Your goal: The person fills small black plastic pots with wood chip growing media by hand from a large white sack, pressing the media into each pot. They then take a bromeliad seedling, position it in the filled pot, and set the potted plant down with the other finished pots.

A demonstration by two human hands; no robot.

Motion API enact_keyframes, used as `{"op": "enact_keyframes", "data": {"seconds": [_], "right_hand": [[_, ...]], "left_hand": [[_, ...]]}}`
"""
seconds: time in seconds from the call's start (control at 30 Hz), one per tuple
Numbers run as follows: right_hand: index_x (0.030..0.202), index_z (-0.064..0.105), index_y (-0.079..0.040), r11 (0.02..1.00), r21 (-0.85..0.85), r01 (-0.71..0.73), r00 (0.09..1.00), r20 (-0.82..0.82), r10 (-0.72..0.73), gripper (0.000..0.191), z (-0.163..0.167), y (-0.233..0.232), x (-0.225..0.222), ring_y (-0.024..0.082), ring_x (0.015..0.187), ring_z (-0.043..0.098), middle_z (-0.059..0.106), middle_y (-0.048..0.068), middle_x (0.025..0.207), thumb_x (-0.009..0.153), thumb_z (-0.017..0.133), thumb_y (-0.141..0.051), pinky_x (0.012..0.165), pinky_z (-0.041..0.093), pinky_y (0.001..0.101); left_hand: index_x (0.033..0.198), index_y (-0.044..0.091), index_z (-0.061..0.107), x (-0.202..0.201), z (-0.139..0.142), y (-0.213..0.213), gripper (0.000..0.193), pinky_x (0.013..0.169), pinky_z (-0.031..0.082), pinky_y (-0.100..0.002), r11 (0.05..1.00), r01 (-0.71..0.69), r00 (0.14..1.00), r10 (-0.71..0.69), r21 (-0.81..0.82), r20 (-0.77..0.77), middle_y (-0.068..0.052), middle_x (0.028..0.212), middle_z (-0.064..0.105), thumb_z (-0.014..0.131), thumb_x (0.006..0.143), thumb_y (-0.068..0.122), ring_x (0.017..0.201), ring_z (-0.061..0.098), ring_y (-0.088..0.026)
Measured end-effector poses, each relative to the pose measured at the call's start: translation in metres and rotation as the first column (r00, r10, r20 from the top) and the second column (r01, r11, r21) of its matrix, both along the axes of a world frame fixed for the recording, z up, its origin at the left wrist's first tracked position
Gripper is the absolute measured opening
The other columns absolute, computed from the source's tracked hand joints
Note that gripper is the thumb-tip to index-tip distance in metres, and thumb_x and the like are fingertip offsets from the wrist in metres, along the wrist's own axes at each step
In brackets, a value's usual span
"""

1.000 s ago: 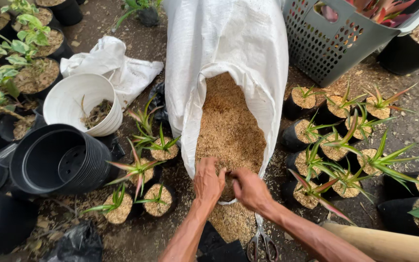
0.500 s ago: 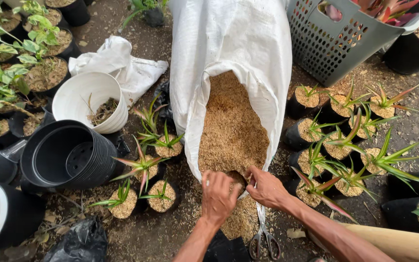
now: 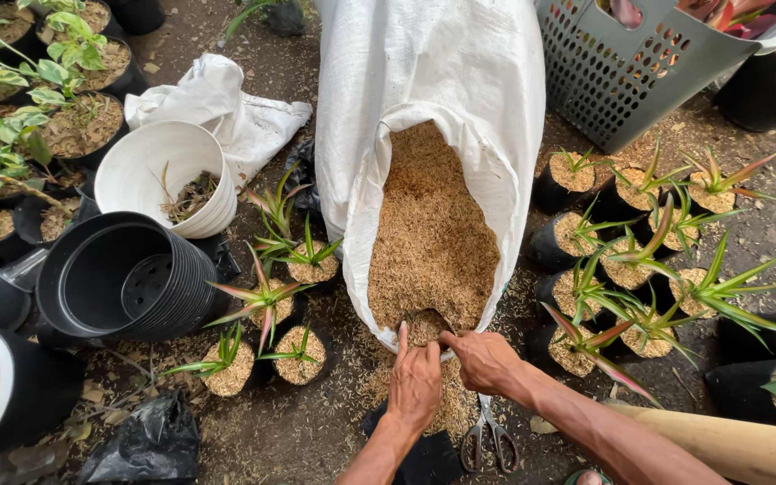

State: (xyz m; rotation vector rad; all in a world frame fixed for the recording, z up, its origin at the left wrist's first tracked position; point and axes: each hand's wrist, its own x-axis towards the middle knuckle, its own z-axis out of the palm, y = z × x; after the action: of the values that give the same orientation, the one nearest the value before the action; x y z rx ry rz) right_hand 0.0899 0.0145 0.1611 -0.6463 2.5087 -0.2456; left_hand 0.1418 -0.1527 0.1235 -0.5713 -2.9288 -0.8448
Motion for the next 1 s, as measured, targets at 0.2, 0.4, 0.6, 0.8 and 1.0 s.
{"op": "enact_keyframes", "data": {"seconds": [0.2, 0.4, 0.6, 0.8, 1.0], "right_hand": [[0.127, 0.051, -0.003, 0.990, -0.136, 0.042, 0.983, -0.169, -0.065, 0.050, -0.007, -0.005, -0.002, 0.036, 0.083, 0.069, 0.064, 0.019, 0.103, 0.078, 0.060, -0.006, 0.069, 0.058, 0.0456], [0.120, 0.065, -0.005, 0.966, -0.224, 0.128, 0.988, -0.052, -0.143, 0.035, 0.012, -0.003, -0.027, 0.032, 0.086, 0.068, 0.065, 0.017, 0.100, 0.086, 0.055, -0.005, 0.078, 0.057, 0.0442], [0.115, 0.066, -0.002, 0.889, -0.342, 0.304, 0.911, -0.170, -0.377, 0.025, 0.019, -0.007, -0.070, 0.030, 0.086, 0.069, 0.068, 0.019, 0.108, 0.097, 0.055, -0.016, 0.079, 0.060, 0.0416], [0.145, 0.043, -0.002, 0.870, -0.068, 0.487, 0.859, -0.142, -0.492, 0.073, 0.004, -0.022, -0.085, 0.038, 0.095, 0.064, 0.047, 0.032, 0.138, 0.083, 0.075, -0.024, 0.076, 0.064, 0.0437], [0.144, 0.050, -0.017, 0.814, -0.323, 0.483, 0.807, -0.197, -0.557, 0.063, 0.024, -0.029, -0.106, 0.041, 0.116, 0.061, 0.051, 0.022, 0.141, 0.091, 0.071, -0.044, 0.091, 0.061, 0.0513]], "left_hand": [[0.098, -0.001, 0.055, -0.003, 0.003, 0.004, 0.016, 0.122, 0.015, -0.061, 0.999, -0.017, 0.997, 0.020, -0.048, 0.068, -0.018, 0.072, 0.065, 0.048, 0.089, -0.012, 0.078, 0.071, -0.032], [0.096, -0.002, 0.058, -0.005, 0.014, -0.001, 0.013, 0.118, 0.007, -0.071, 0.990, 0.022, 0.999, -0.017, 0.137, -0.040, -0.018, 0.078, 0.068, 0.064, 0.085, 0.001, 0.081, 0.071, -0.033], [0.100, 0.002, 0.064, -0.010, 0.011, -0.012, 0.016, 0.122, 0.009, -0.071, 0.991, 0.006, 1.000, -0.006, 0.132, 0.002, -0.015, 0.088, 0.065, 0.071, 0.092, 0.013, 0.089, 0.067, -0.030], [0.094, 0.000, 0.066, -0.029, 0.006, -0.015, 0.024, 0.114, 0.007, -0.074, 0.986, 0.113, 0.994, -0.113, 0.121, -0.007, -0.018, 0.085, 0.061, 0.075, 0.081, 0.018, 0.096, 0.064, -0.034], [0.086, 0.002, 0.070, -0.045, -0.004, -0.011, 0.039, 0.112, 0.011, -0.080, 0.987, 0.153, 0.982, -0.158, -0.059, -0.106, -0.018, 0.073, 0.063, 0.059, 0.100, 0.038, 0.076, 0.068, -0.030]]}}
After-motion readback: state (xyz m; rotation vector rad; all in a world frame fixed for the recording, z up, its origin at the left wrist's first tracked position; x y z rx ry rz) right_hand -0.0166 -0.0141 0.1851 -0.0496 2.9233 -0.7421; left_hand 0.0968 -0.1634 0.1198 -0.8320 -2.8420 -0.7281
